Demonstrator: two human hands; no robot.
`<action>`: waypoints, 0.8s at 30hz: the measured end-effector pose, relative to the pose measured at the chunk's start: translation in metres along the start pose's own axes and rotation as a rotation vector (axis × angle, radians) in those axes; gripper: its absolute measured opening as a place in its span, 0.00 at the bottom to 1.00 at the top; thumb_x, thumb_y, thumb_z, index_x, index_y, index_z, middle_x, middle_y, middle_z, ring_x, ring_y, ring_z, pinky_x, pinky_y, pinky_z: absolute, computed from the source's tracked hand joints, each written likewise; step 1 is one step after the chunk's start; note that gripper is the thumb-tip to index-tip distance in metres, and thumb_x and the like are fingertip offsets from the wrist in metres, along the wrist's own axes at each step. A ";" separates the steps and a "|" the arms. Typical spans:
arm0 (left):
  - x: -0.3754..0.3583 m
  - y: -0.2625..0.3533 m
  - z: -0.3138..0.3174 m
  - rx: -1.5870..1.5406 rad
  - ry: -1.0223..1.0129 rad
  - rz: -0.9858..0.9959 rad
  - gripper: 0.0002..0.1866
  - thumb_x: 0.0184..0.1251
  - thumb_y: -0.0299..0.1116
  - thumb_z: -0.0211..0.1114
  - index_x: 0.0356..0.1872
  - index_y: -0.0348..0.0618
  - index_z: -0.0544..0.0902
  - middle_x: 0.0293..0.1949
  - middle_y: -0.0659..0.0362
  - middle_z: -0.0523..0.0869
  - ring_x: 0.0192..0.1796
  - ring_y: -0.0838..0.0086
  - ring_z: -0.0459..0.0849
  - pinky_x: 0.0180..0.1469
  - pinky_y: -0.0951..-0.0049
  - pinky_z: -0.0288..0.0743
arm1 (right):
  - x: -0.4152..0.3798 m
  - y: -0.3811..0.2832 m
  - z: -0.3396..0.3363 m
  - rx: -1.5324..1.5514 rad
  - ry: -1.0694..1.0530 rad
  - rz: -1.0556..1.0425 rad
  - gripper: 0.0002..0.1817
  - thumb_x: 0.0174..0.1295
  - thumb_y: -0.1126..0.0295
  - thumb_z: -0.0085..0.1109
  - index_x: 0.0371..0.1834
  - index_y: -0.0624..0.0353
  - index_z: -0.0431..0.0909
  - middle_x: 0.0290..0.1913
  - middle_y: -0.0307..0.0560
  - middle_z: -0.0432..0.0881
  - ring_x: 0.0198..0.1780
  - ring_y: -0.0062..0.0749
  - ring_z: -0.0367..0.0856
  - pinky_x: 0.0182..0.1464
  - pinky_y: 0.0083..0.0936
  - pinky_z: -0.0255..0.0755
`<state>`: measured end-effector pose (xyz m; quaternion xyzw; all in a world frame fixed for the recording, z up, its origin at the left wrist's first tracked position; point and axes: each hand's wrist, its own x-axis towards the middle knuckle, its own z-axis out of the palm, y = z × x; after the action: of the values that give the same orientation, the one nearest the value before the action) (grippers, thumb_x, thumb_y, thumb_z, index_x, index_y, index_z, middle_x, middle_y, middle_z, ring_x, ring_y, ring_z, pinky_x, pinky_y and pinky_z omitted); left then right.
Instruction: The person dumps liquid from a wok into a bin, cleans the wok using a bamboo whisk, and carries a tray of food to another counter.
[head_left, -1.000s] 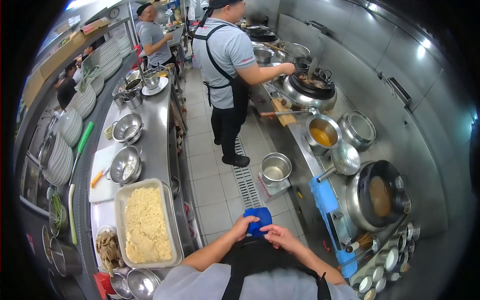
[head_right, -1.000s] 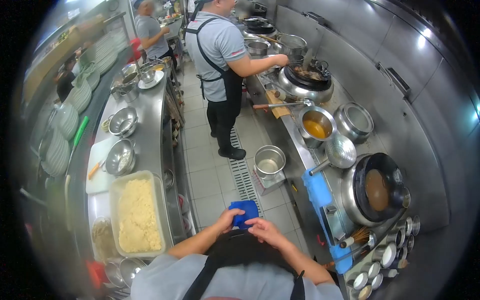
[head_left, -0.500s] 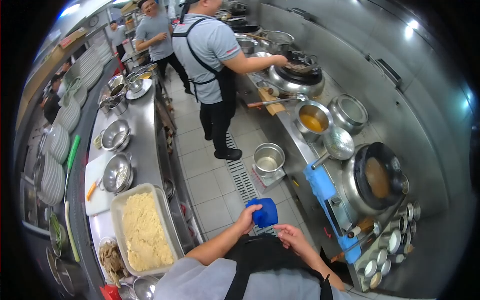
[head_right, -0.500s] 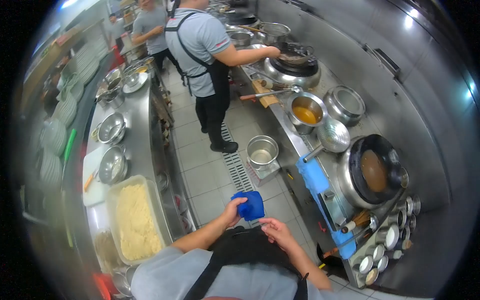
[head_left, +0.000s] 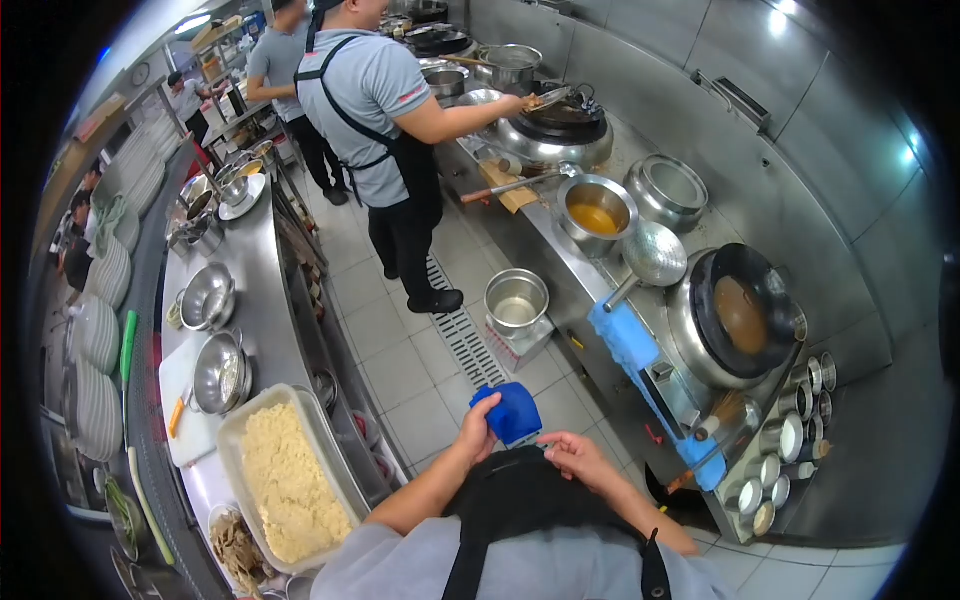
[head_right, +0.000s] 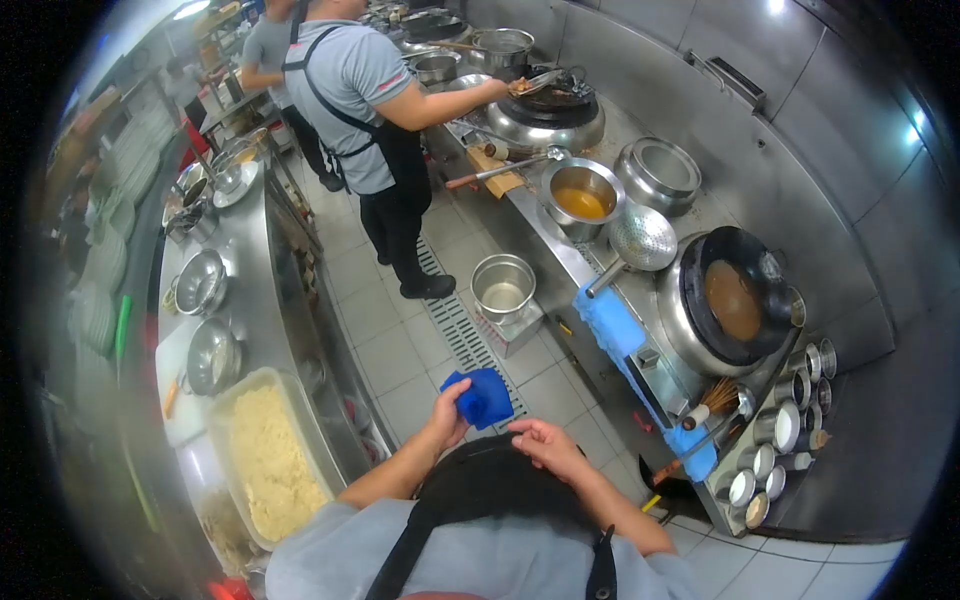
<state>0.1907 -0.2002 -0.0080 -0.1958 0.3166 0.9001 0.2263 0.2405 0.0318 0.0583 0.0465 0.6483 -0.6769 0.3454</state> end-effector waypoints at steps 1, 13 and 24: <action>-0.001 0.005 0.006 -0.017 0.021 0.005 0.19 0.76 0.42 0.63 0.58 0.40 0.81 0.51 0.56 0.89 0.53 0.68 0.88 0.57 0.61 0.85 | 0.003 0.004 -0.001 -0.003 -0.049 -0.018 0.19 0.72 0.66 0.65 0.64 0.56 0.80 0.29 0.28 0.74 0.26 0.11 0.68 0.27 0.14 0.63; 0.034 -0.024 -0.006 0.207 0.051 -0.023 0.24 0.76 0.47 0.63 0.60 0.38 0.80 0.56 0.55 0.86 0.57 0.65 0.86 0.63 0.60 0.78 | -0.024 0.061 -0.056 -0.163 0.311 -0.028 0.21 0.68 0.61 0.68 0.60 0.57 0.80 0.31 0.38 0.82 0.29 0.23 0.79 0.33 0.28 0.74; 0.050 -0.048 0.006 0.317 0.048 -0.144 0.21 0.73 0.41 0.67 0.60 0.39 0.80 0.53 0.55 0.87 0.55 0.66 0.86 0.62 0.61 0.80 | -0.081 0.124 -0.107 -0.017 0.732 0.022 0.17 0.70 0.66 0.66 0.58 0.60 0.80 0.31 0.40 0.82 0.22 0.22 0.77 0.24 0.24 0.72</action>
<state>0.1740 -0.1482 -0.0514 -0.2013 0.4451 0.8153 0.3107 0.3263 0.1724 -0.0217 0.2897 0.7342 -0.6062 0.0978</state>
